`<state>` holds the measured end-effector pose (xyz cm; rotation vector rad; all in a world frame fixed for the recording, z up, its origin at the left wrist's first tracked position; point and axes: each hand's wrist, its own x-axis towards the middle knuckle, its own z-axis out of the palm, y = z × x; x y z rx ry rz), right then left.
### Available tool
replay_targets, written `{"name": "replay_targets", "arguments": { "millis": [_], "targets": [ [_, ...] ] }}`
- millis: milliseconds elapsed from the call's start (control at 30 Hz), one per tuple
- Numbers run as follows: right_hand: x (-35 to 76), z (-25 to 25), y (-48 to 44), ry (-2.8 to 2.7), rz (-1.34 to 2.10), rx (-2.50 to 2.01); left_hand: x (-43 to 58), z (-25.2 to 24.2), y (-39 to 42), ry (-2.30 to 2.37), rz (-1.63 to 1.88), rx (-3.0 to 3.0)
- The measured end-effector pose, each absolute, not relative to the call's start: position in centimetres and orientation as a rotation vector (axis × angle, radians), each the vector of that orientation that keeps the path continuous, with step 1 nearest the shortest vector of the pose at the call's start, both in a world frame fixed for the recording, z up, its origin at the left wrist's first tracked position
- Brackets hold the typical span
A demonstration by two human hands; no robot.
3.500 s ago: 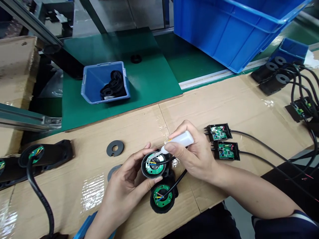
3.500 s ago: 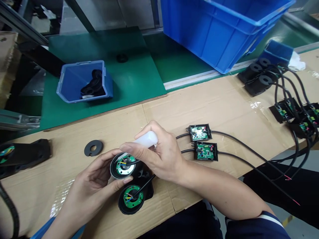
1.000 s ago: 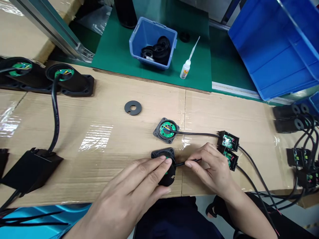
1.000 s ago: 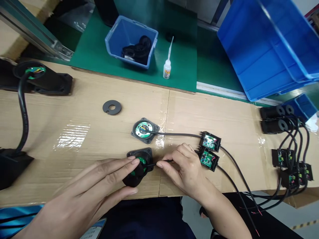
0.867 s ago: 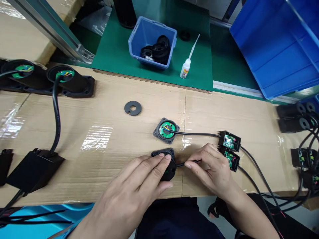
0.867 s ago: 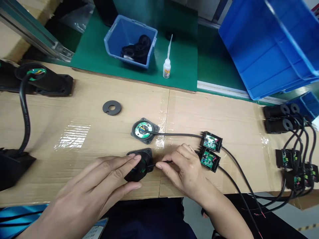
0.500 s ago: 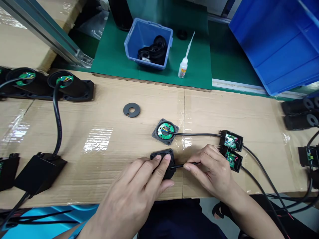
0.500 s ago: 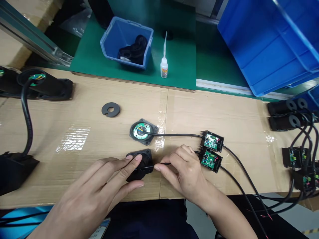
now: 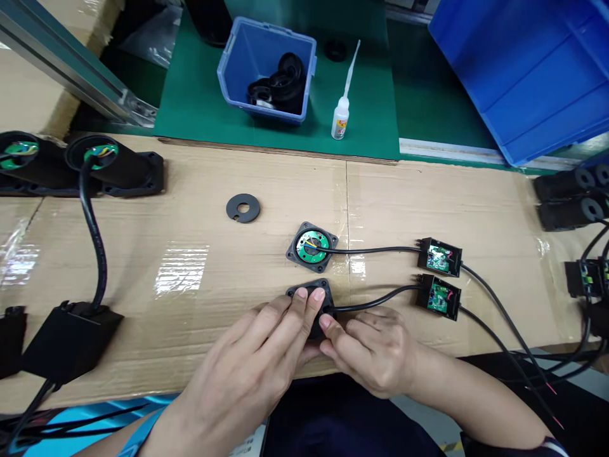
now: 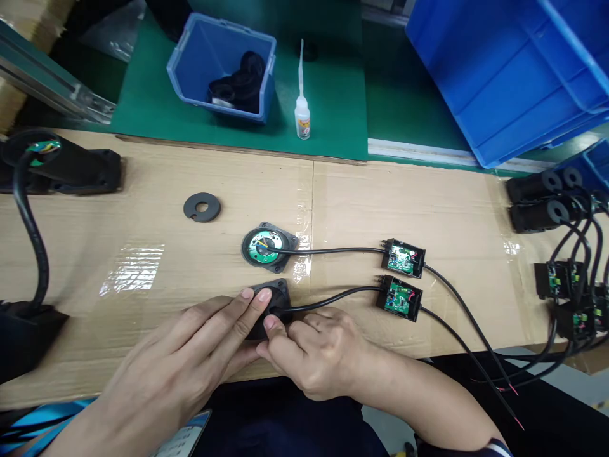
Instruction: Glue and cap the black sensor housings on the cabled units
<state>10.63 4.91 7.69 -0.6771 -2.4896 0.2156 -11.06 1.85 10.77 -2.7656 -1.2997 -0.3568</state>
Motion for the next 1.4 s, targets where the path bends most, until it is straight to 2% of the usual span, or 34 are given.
{"name": "replay_targets", "arguments": {
  "millis": [200,367,533,633,1067,1200,1267,1400],
  "targets": [
    [11.0,7.9,4.7,-2.511,0.261,-0.694,-12.7,8.5,2.8,-1.461,-0.789,-2.956],
    [10.8,7.5,4.6,-2.479,0.281,-0.711,-12.4,7.1,2.4,-1.799,-1.243,-3.015],
    [10.8,7.2,4.6,-2.459,0.29,-0.713,-11.8,7.4,2.6,-2.319,-1.543,-3.064],
    [10.8,7.1,4.6,-2.444,0.285,-0.724,-11.5,7.4,3.6,-2.429,-1.714,-3.004],
    [10.7,7.0,4.6,-2.437,0.279,-0.712,-11.3,7.5,5.4,-2.202,-1.647,-3.206],
    [10.8,7.0,4.7,-2.433,0.286,-0.696,-13.3,7.2,4.1,-2.32,-1.731,-2.741],
    [10.8,7.1,4.7,-2.43,0.297,-0.696,-14.1,6.9,3.0,-2.121,-1.685,-2.619],
    [10.8,7.1,4.8,-2.444,0.31,-0.715,-14.8,6.4,1.1,-1.421,-1.272,-2.796]
  ]
}}
